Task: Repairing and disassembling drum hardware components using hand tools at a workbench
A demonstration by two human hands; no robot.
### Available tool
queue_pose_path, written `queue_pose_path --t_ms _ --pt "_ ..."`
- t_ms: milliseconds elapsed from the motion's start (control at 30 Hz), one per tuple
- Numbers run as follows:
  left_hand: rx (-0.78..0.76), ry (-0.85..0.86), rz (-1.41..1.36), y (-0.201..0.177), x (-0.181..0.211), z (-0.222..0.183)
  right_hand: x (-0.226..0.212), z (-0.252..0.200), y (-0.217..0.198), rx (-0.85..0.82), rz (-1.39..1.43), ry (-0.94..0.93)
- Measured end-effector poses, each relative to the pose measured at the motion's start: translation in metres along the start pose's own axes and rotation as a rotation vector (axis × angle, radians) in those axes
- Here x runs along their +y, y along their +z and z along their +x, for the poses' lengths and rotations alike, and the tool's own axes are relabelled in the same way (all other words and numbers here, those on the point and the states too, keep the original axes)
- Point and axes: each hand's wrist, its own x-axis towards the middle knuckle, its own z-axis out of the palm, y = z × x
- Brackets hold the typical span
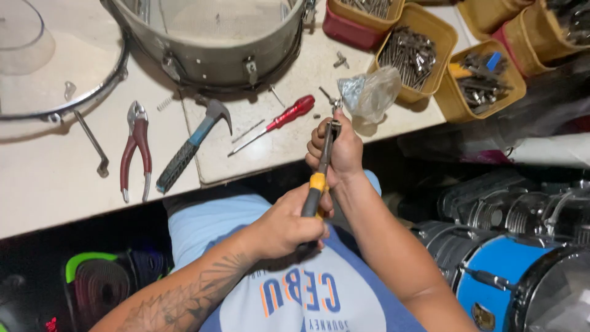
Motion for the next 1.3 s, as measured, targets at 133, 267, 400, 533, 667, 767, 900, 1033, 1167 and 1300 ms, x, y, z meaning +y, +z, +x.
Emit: queue_pose_path --t_ms 133,267,400,533,667,767,900,1033,1167,1300 --pt "-0.085 0.111 0.149 -0.008 0.017 -0.006 -0.020 -0.004 0.008 -0.093 -0.025 -0.115" --pt "-0.225 0.270 0.480 -0.010 0.027 -0.015 -0.044 -0.019 0.010 -0.298 0.015 -0.387" --pt "-0.244 0.402 0.446 -0.006 0.025 -0.014 -0.057 -0.029 0.016 -0.485 -0.076 -0.593" --pt "-0.203 0.385 0.441 -0.001 0.016 -0.010 -0.064 -0.032 0.017 -0.504 -0.127 -0.608" --pt "-0.110 0.251 0.441 -0.002 0.004 -0.005 -0.069 -0.033 0.016 -0.545 -0.219 -0.653" --pt "-0.110 0.260 0.445 -0.005 0.003 -0.001 -0.077 -0.037 0.018 -0.544 -0.368 -0.697" --pt "-0.134 0.294 0.411 -0.007 0.005 0.001 -0.081 -0.039 0.021 -0.525 -0.476 -0.715" --pt "-0.090 0.245 0.438 -0.004 0.010 0.001 -0.074 -0.032 0.015 -0.503 -0.319 -0.663" --pt "0.030 0.224 0.502 0.001 0.007 0.003 -0.070 -0.028 0.008 -0.477 -0.259 -0.645" --pt "0.195 -0.088 0.646 0.006 0.014 0.003 -0.067 -0.024 0.005 -0.425 -0.236 -0.660"
